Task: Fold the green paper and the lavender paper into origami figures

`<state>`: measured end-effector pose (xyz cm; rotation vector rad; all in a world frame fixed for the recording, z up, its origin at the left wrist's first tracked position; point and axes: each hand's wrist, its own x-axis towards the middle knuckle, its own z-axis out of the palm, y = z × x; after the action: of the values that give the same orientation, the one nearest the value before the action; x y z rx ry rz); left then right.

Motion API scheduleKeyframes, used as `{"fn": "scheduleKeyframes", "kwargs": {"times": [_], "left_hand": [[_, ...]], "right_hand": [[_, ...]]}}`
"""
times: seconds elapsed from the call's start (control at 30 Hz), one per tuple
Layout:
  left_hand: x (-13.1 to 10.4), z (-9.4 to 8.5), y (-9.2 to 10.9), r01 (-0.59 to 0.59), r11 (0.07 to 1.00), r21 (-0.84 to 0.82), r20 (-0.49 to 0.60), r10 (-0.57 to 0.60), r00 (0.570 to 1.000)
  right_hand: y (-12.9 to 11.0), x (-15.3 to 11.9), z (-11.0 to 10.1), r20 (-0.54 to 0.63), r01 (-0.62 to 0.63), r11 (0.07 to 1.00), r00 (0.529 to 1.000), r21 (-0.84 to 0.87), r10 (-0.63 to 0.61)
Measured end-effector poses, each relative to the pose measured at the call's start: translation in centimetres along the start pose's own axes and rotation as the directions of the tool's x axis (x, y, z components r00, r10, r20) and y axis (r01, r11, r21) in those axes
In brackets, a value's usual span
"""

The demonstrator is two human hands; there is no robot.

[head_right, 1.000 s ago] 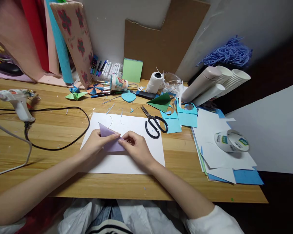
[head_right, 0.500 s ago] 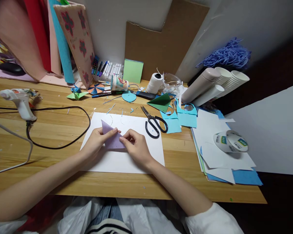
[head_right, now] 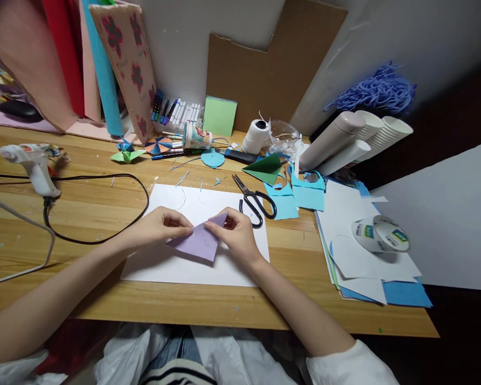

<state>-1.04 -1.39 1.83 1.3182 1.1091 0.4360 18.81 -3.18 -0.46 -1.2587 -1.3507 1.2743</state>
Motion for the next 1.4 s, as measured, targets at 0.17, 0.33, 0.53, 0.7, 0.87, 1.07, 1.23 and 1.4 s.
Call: {"fn": "scheduleKeyframes", "kwargs": {"times": [0.17,0.33,0.53,0.7,0.87,1.07,1.23,1.4], "left_hand": [[0.1,1.1,-0.7,-0.029,0.999,-0.014,-0.059,0.028,0.998],[0.1,1.5,-0.8,-0.051,0.998,-0.047,-0.122,0.045,0.992],[0.1,1.5,-0.3,-0.026,0.994,-0.103,-0.129,0.013,0.992],[0.5,0.0,-0.4,0.022,0.977,-0.213,-0.223,-0.07,0.972],[0.8,-0.6,-0.3,-0.012,0.952,-0.307,-0.336,-0.097,0.937],[0.5,1.1,-0.3,0.035,0.938,-0.346,0.039,-0.022,0.999],[0.3,2.0,-1.0,-0.05,0.985,-0.168,0.102,0.068,0.993],[0.6,2.4,-1.1,-0.041,0.986,-0.16,0.032,0.047,0.998]], "right_hand": [[0.3,-0.3,0.5,0.061,-0.034,0.999,0.998,0.02,0.033],[0.2,-0.7,0.6,0.155,0.03,0.999,0.988,-0.043,-0.023],[0.1,-0.7,0.5,-0.04,0.085,0.993,0.995,-0.081,-0.089],[0.3,1.7,-3.5,-0.479,0.114,0.989,0.866,-0.09,-0.143],[0.6,2.6,-6.0,-0.466,0.196,0.98,0.863,-0.042,-0.193],[0.6,0.5,-1.9,-0.12,0.039,0.998,0.992,0.046,-0.034],[0.3,0.0,-0.6,-0.032,0.003,1.0,0.999,0.024,-0.003],[0.2,0.2,-0.6,-0.068,0.033,0.997,0.997,-0.065,-0.038]]}}
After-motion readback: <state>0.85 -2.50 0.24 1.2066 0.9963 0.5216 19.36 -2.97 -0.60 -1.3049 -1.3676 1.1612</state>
